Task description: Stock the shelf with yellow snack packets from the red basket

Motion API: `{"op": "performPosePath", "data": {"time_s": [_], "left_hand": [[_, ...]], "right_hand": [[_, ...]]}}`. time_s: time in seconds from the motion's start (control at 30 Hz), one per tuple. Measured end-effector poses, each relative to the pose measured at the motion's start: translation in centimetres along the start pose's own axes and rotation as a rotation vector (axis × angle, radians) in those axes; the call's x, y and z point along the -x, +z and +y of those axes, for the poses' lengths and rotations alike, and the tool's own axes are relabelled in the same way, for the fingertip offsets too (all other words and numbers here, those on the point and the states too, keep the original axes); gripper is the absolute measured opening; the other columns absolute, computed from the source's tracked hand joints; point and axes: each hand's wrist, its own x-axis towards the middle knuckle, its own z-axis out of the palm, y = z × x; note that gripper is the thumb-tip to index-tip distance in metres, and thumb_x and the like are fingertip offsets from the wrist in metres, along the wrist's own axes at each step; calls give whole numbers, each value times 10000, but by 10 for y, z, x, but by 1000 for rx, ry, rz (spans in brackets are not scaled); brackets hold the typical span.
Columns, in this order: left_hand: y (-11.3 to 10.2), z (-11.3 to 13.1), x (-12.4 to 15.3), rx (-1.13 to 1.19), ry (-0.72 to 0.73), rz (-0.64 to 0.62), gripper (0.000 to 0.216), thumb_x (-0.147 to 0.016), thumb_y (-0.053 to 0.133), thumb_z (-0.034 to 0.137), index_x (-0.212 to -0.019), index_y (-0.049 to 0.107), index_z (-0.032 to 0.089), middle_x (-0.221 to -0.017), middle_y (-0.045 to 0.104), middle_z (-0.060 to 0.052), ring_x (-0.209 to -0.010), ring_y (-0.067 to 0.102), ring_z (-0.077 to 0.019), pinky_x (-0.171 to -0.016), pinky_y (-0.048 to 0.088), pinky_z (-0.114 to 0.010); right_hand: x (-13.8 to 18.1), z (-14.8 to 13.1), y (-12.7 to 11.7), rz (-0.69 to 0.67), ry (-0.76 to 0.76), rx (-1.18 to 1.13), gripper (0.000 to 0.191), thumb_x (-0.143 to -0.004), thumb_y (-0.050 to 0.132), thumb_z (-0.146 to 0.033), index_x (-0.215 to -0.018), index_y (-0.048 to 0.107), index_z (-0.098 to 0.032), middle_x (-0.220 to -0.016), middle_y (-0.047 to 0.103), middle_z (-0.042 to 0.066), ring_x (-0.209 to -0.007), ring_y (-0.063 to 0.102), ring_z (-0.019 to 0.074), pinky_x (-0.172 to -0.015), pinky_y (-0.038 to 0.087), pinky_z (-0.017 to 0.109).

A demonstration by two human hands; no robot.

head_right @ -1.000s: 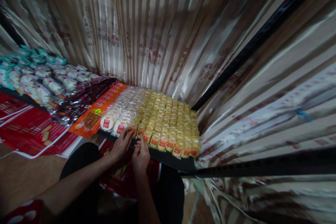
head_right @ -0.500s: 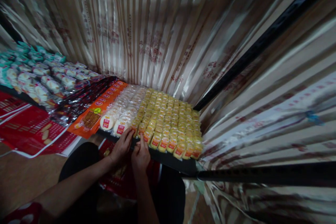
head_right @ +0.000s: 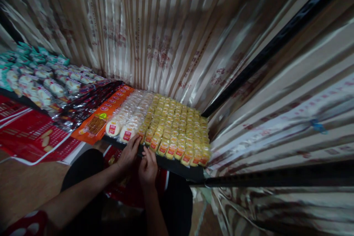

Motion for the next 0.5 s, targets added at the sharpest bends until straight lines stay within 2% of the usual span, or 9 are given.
{"op": "performPosePath", "data": {"time_s": [0.13, 0.37, 0.5], "left_hand": [[2, -1, 0, -15, 22, 1, 463, -845, 326, 105, -1307, 354, 109, -1343, 394, -159, -1272, 331, -224, -1028, 348, -406], [7, -5, 1, -41, 57, 30, 483, -839, 314, 80, -1317, 343, 144, -1335, 422, -133, -1264, 352, -209, -1015, 367, -411], [5, -5, 1, -37, 114, 65, 477, -847, 302, 85, -1321, 334, 121, -1337, 409, -155, -1272, 338, -214, -1009, 373, -409]], "right_hand": [[4, -3, -6, 116, -28, 113, 399, -834, 341, -163, -1192, 515, -132, -1149, 544, 133, -1104, 502, 197, -935, 422, 378], [-4, 0, -1, 45, 46, 203, 483, -813, 302, -119, -1278, 430, -105, -1251, 474, 153, -1183, 426, 203, -979, 387, 419], [1, 0, -1, 42, -17, 172, 461, -814, 299, -111, -1245, 461, -103, -1246, 503, 142, -1197, 420, 187, -992, 375, 409]]}}
